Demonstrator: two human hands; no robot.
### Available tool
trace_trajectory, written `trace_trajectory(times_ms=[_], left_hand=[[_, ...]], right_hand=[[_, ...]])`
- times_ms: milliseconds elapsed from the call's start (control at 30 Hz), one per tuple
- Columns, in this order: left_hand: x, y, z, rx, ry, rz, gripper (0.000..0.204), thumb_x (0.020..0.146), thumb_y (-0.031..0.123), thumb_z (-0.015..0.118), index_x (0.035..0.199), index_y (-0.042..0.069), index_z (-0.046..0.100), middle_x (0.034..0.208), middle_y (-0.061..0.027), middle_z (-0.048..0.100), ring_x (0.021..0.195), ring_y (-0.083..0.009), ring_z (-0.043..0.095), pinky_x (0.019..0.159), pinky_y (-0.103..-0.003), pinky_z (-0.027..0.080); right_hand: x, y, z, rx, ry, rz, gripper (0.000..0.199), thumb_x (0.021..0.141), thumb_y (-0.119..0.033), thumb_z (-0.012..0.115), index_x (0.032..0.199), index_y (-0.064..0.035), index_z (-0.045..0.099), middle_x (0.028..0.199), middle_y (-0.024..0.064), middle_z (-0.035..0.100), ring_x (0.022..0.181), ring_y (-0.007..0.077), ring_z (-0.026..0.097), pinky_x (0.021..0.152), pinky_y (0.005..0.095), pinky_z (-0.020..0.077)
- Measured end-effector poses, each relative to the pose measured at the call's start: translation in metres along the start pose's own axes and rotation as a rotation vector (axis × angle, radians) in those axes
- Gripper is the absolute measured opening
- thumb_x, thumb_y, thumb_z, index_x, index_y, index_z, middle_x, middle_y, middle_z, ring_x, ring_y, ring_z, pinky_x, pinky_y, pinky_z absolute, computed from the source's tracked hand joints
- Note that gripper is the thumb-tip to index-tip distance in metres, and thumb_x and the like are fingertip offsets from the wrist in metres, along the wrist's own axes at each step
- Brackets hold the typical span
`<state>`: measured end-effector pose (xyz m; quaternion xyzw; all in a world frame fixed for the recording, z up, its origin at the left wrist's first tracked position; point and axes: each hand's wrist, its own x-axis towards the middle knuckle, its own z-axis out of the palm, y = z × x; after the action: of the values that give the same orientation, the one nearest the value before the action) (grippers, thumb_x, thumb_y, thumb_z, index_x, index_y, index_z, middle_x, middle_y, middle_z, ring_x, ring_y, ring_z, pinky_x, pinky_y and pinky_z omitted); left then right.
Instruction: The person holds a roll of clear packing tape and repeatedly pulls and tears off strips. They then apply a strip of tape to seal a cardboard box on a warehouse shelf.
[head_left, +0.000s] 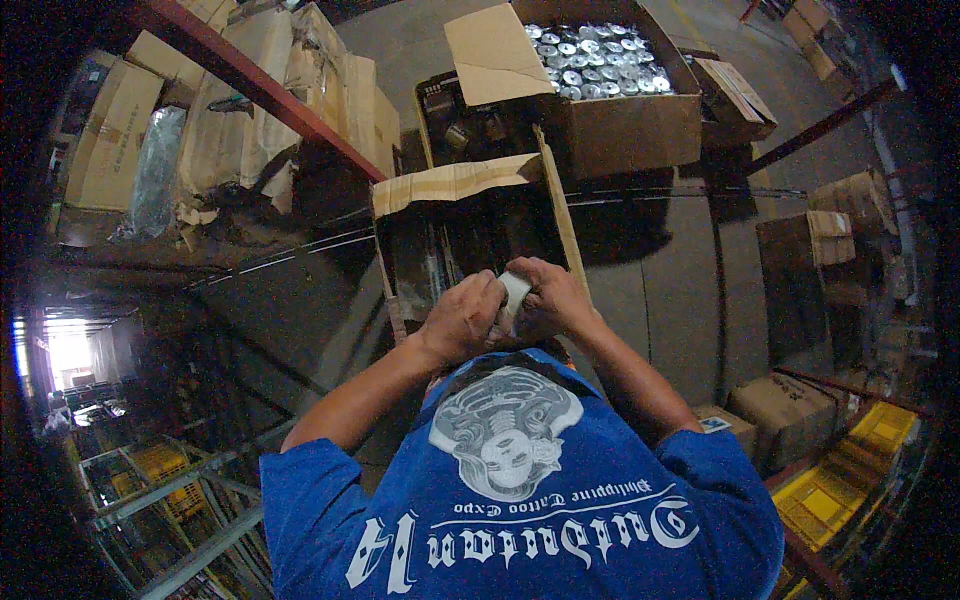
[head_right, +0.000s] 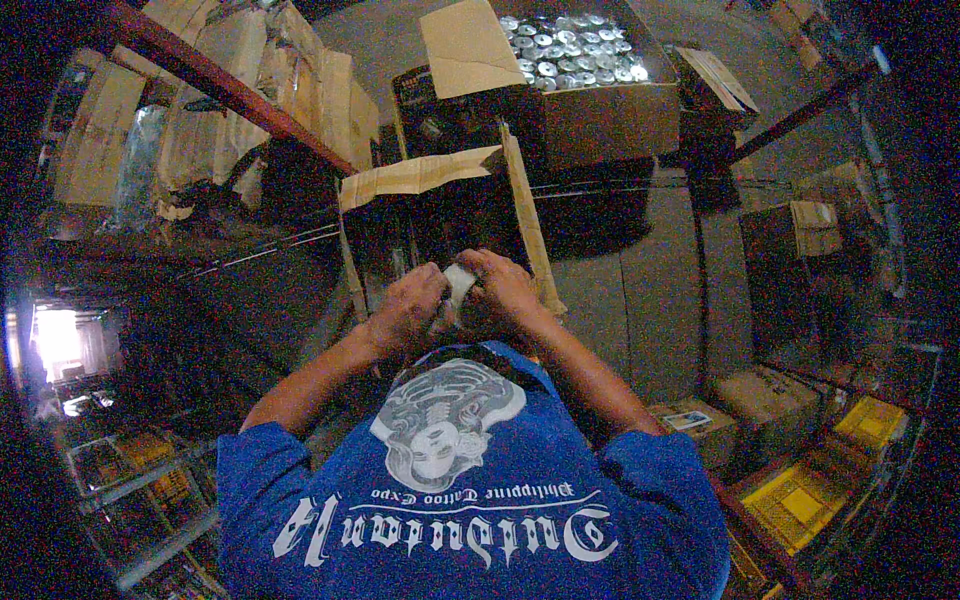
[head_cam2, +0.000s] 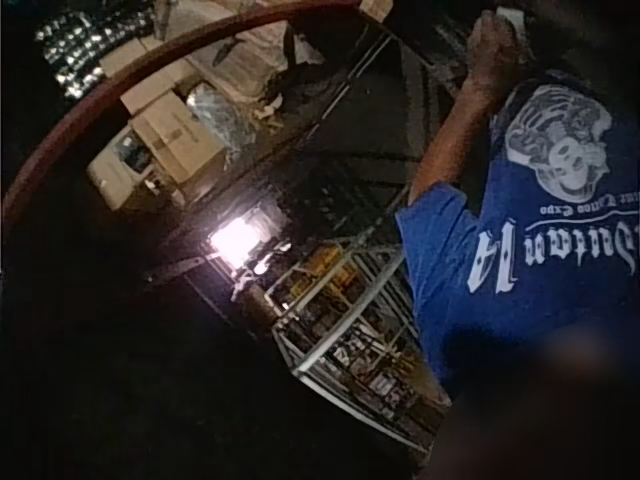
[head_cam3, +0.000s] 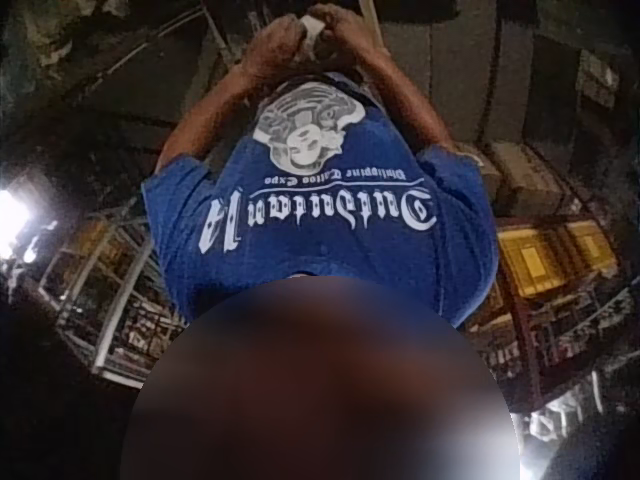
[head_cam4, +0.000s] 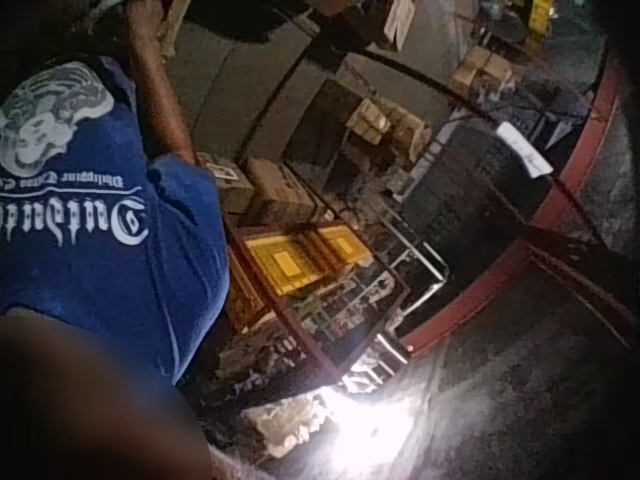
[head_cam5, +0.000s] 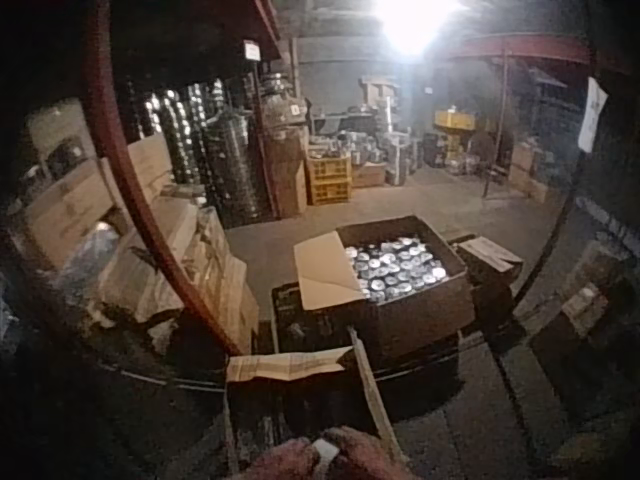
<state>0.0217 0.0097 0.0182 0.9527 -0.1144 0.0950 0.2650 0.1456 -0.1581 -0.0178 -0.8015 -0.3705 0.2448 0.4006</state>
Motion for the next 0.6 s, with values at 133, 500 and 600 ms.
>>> trace_trajectory(times_ms=[133,500,600], left_hand=[[-0.003,-0.003,0.003,0.013,0.049,0.036,0.039,0.081,0.023,0.072,0.103,-0.001,0.052,0.097,-0.0203,0.055,0.088,-0.0395,0.059,0.076,-0.046,0.051],[-0.016,-0.006,0.006,-0.108,-0.023,-0.107,0.033,0.087,0.023,0.067,0.103,-0.003,0.053,0.099,-0.0267,0.055,0.094,-0.0484,0.056,0.086,-0.053,0.049],[-0.02,-0.008,0.008,-0.085,-0.026,-0.131,0.033,0.086,0.022,0.067,0.103,-0.003,0.053,0.1,-0.0273,0.054,0.096,-0.0485,0.056,0.088,-0.053,0.048]], right_hand=[[-0.001,0.001,0.004,0.0,-0.062,0.083,0.051,0.073,0.0,0.068,0.122,-0.0101,0.062,0.113,0.0135,0.067,0.109,0.0373,0.064,0.092,0.0434,0.0518],[-0.005,0.004,0.018,-0.247,0.063,-0.003,0.056,0.072,-0.017,0.08,0.123,-0.0207,0.057,0.109,0.0087,0.062,0.097,0.0369,0.067,0.077,0.049,0.0557],[-0.005,0.003,0.022,-0.221,0.058,-0.002,0.056,0.073,-0.017,0.08,0.123,-0.0204,0.056,0.109,0.0081,0.062,0.098,0.0366,0.067,0.077,0.0488,0.0559]])
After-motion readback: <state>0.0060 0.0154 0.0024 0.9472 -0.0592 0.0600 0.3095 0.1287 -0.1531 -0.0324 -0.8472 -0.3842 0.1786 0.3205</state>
